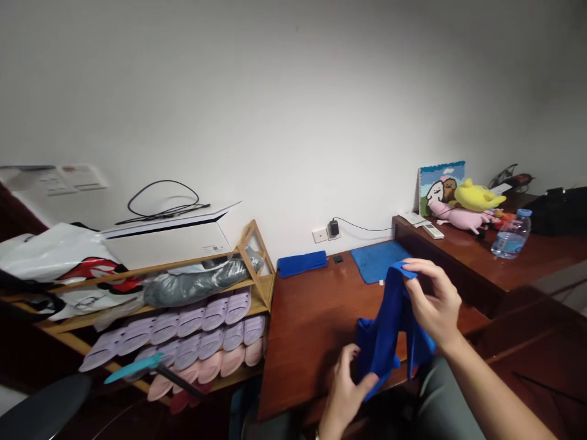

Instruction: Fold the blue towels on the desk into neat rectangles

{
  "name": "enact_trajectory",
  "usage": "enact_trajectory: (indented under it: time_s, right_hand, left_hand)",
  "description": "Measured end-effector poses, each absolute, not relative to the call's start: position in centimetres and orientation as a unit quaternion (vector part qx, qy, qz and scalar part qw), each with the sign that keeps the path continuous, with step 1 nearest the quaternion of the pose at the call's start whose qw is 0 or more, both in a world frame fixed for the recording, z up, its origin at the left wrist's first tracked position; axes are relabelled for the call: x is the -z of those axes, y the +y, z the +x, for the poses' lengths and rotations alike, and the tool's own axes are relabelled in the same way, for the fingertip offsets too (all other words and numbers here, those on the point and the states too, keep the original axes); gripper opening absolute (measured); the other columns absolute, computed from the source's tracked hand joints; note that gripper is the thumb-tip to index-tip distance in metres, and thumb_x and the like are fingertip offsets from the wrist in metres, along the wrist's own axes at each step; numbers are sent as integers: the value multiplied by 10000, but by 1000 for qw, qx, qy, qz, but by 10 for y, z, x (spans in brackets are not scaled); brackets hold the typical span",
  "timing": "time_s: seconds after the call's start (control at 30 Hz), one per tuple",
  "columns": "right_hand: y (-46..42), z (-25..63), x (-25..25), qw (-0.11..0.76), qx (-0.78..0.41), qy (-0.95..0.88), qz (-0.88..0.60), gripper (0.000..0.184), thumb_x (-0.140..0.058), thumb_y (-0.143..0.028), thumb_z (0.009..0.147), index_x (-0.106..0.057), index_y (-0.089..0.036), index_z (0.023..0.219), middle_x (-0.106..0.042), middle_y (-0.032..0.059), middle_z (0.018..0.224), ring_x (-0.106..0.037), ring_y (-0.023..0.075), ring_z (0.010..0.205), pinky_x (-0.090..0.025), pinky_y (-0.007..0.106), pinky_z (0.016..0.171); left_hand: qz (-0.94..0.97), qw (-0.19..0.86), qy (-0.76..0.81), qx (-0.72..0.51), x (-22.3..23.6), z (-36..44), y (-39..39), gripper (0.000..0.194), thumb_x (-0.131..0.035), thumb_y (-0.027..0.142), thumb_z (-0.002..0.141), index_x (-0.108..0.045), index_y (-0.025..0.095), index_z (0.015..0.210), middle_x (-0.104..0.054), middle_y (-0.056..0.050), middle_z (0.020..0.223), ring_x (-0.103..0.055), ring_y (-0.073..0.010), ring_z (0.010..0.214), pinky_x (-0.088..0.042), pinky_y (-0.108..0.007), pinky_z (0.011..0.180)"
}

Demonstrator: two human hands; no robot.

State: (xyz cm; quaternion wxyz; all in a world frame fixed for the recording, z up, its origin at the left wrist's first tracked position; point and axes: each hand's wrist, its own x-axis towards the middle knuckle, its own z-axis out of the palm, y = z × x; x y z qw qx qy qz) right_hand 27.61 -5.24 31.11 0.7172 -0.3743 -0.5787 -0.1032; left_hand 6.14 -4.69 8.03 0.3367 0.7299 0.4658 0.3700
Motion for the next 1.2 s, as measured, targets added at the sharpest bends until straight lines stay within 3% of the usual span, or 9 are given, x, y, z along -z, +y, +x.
enact_trajectory:
  time_s: [0.07,0.13,0.23,0.33,0.57,0.8,0.9,1.03,1.2]
  right_hand:
    - [-54,270,-313,713,105,-583,-376,117,-631,-186,949,-713,-245,1007,-765,43,949,-745,208,938,-631,376,827]
    - [-56,267,-315,709,116,-587,-374,125,-629,-182,950,-710,-248,1019,-764,38,951,-743,204,930,-628,373,827]
    - [-58,282,-320,694,163,-575,-401,91,-646,-235,947,-719,-247,1000,-761,40,947,-740,206,916,-619,378,838]
    - [-58,322,-331,704,214,-493,-464,168,-665,-351,946,-737,-219,1021,-750,57,951,-722,193,852,-604,352,799]
    - [-44,422,-338,725,219,-379,-532,426,-715,-503,879,-752,-151,1116,-748,139,1018,-708,210,866,-561,366,797]
    - [-40,472,-280,665,143,-338,-650,576,-724,-679,773,-803,-199,1082,-759,121,859,-633,188,634,-502,371,636]
    - [-40,487,-260,651,92,-316,-684,502,-753,-623,759,-811,-235,1073,-768,108,828,-642,200,595,-503,377,605]
    - [-20,497,-255,635,-1,-314,-706,280,-760,-385,799,-805,-224,1024,-745,70,719,-682,199,602,-523,355,628]
    - [24,500,-275,703,-110,-348,-610,184,-745,-290,807,-761,-166,941,-775,111,899,-727,160,742,-552,296,744]
  left_hand:
    - [744,355,460,-331,-67,89,-63,564,-782,483,790,-659,281,1301,-730,-130,1286,-681,-326,1207,-543,-432,1049]
    - [746,386,450,-303,-57,111,-72,379,-692,453,866,-728,289,1206,-769,-137,1206,-721,-330,1139,-560,-427,1005]
    - [723,439,435,-309,-51,112,-67,325,-545,461,967,-766,267,1105,-813,-125,1052,-769,-300,970,-590,-387,882]
    - [687,450,461,-336,-59,68,-42,391,-595,580,929,-758,230,990,-809,-75,883,-750,-252,809,-593,-332,767]
    - [627,348,522,-461,-120,-64,14,469,-699,675,800,-741,216,891,-798,-56,905,-750,-258,898,-605,-353,845]
    - [695,275,559,-360,-158,-121,28,334,-670,582,828,-755,261,860,-811,-36,921,-749,-260,915,-598,-362,872]
    - [705,254,568,-342,-156,-135,32,364,-652,613,822,-753,264,831,-815,-28,898,-751,-261,898,-602,-368,863]
    - [695,229,570,-374,-161,-149,56,434,-660,666,790,-763,246,833,-825,-49,885,-765,-275,878,-618,-387,824]
    - [648,76,597,-467,-223,-159,89,452,-646,652,814,-772,231,920,-826,-57,946,-759,-265,915,-600,-357,834]
